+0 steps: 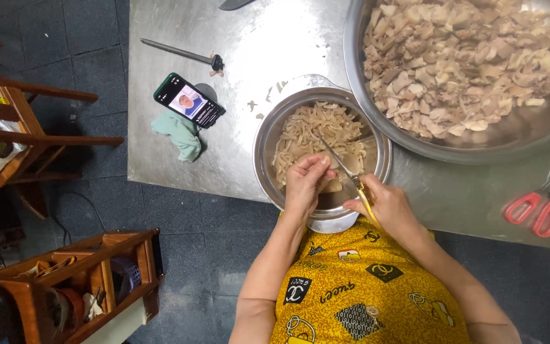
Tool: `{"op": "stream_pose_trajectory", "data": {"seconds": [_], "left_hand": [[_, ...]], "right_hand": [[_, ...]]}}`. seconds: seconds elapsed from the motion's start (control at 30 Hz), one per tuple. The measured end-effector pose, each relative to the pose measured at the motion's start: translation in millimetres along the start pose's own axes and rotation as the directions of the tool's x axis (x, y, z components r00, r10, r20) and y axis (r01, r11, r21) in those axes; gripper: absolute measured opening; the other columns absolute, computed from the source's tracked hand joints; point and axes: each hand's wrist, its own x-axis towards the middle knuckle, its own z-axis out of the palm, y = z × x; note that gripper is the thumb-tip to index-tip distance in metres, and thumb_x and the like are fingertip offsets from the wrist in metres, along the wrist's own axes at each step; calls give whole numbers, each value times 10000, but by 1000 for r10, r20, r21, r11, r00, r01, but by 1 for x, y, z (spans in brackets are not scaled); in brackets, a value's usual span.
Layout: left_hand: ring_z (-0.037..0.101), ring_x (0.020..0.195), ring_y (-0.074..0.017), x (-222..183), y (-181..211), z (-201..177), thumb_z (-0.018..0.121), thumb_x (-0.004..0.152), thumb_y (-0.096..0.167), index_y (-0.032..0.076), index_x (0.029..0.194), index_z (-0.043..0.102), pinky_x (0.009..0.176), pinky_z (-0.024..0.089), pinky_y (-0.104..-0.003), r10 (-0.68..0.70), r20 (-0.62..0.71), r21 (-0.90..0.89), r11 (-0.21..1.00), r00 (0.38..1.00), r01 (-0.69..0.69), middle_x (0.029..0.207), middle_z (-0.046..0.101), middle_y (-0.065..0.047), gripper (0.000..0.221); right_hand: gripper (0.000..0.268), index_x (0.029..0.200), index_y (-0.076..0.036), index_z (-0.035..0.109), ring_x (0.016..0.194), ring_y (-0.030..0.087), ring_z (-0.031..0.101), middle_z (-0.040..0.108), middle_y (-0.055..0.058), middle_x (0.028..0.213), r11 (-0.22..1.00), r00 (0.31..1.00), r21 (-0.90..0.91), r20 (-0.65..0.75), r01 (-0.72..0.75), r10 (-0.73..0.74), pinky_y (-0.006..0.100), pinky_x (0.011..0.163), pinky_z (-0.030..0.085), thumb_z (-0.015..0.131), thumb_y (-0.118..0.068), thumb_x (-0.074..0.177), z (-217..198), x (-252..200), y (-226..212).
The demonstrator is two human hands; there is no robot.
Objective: Cutting pieces of cooked meat into smaller strips using scissors over a metal bowl.
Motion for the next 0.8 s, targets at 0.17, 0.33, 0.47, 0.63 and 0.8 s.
{"op": "stream_pose_trajectory", "data": {"seconds": [0.17, 0.33, 0.47, 0.63, 0.8], "left_hand": [[745, 751, -178, -11, 44, 10, 752, 927, 58, -1, 1071, 744, 756, 659, -327, 276, -58, 194, 946, 959, -261, 833, 745, -129, 156], [733, 768, -153, -9, 41, 7, 744, 932, 24, -19, 1092, 747, 760, 637, -303, 440, 14, 260, 866, 898, -428, 873, 760, -143, 166], [749, 775, -190, -7, 39, 6, 741, 932, 14, -32, 1085, 739, 761, 634, -320, 444, 93, 264, 852, 891, -452, 865, 759, -175, 160], [761, 775, -222, -5, 39, 0, 733, 938, 20, -40, 1079, 727, 750, 647, -334, 363, 93, 198, 906, 927, -375, 859, 755, -172, 153], [770, 749, -278, 2, 34, -5, 718, 944, 14, -56, 1056, 706, 698, 661, -358, 249, 75, 112, 960, 966, -256, 831, 744, -191, 132]], "right_hand": [[968, 1359, -72, 458, 761, 314, 657, 648, 196, 932, 991, 976, 2, 175, -130, 128, 412, 664, 556, 671, -743, 696, -32, -1, -34], [956, 1397, -93, 417, 750, 295, 648, 636, 164, 940, 988, 950, -17, 273, -152, 151, 378, 637, 533, 696, -701, 714, -34, -4, -34], [858, 1377, -97, 432, 752, 338, 667, 643, 184, 934, 991, 951, 42, 289, -129, 111, 410, 641, 536, 696, -629, 757, -32, -1, -30], [798, 1339, -103, 462, 735, 329, 672, 645, 168, 883, 993, 961, 38, 260, -109, 96, 414, 645, 532, 685, -624, 777, -30, 0, -26], [754, 1301, -102, 504, 669, 288, 644, 641, 133, 787, 994, 973, 33, 210, -105, 96, 375, 614, 509, 722, -595, 774, -24, 0, -22]]}}
